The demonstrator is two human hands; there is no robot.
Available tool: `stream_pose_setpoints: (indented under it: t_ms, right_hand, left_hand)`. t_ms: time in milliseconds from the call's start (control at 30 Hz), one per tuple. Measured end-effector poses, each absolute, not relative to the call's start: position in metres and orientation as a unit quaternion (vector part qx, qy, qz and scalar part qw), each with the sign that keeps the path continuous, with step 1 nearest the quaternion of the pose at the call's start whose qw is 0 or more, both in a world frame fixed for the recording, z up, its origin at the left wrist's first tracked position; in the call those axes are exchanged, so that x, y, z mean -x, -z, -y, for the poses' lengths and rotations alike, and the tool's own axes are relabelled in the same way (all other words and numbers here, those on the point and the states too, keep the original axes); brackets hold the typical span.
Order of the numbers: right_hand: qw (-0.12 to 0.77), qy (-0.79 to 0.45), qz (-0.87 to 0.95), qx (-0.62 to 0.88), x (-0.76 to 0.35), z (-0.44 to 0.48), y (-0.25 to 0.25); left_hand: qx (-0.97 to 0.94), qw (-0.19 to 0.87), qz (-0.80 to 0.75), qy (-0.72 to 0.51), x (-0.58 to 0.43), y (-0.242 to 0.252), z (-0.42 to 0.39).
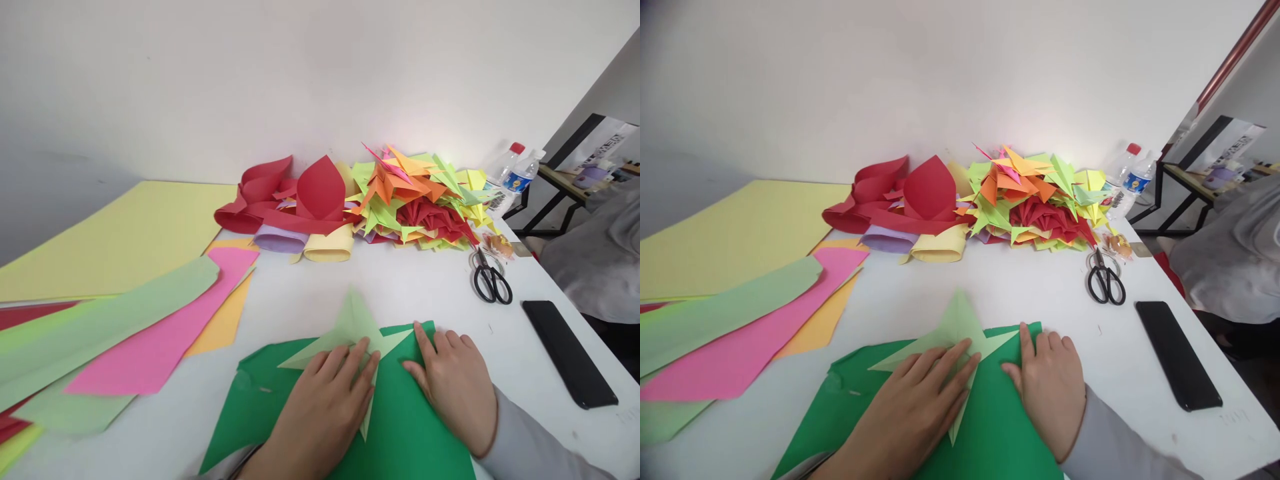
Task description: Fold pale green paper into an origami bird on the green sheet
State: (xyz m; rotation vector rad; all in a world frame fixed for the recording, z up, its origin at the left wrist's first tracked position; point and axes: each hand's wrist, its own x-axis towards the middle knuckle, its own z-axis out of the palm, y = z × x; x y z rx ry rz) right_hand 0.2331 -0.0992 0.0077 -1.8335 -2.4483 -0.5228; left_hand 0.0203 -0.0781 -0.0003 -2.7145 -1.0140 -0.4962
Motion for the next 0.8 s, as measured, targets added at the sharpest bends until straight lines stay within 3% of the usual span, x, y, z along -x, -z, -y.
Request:
stream_pose_setpoints:
  t_ms: [233,367,500,633,800]
  right_hand:
    - [0.051,0.159,0.783,0.6,-0.232,0.094,-0.015]
    - [0.133,0.119,0.843,0.508,-0.225,0.094,-0.013]
    - [0.145,0.056,0.877,0.455,-0.22,0.094,-0.002]
    - [0.136,0.039,0.882,0.449,-0.219,0.093,-0.002]
    - [0.126,0.019,0.884,0.449,-0.22,0.092,-0.008]
  left_hand:
    - [0.922,0.061,0.351,0.153,-0.022,-0.002,0.079]
    - [0.927,0.018,0.335,0.165,-0.028,-0.003,0.079]
    - [0.921,-0.016,0.322,0.218,-0.024,-0.002,0.074]
    - [0.878,0.03,0.384,0.284,-0.011,-0.001,0.061]
    - [0.883,0.061,0.395,0.247,-0.006,-0.002,0.049]
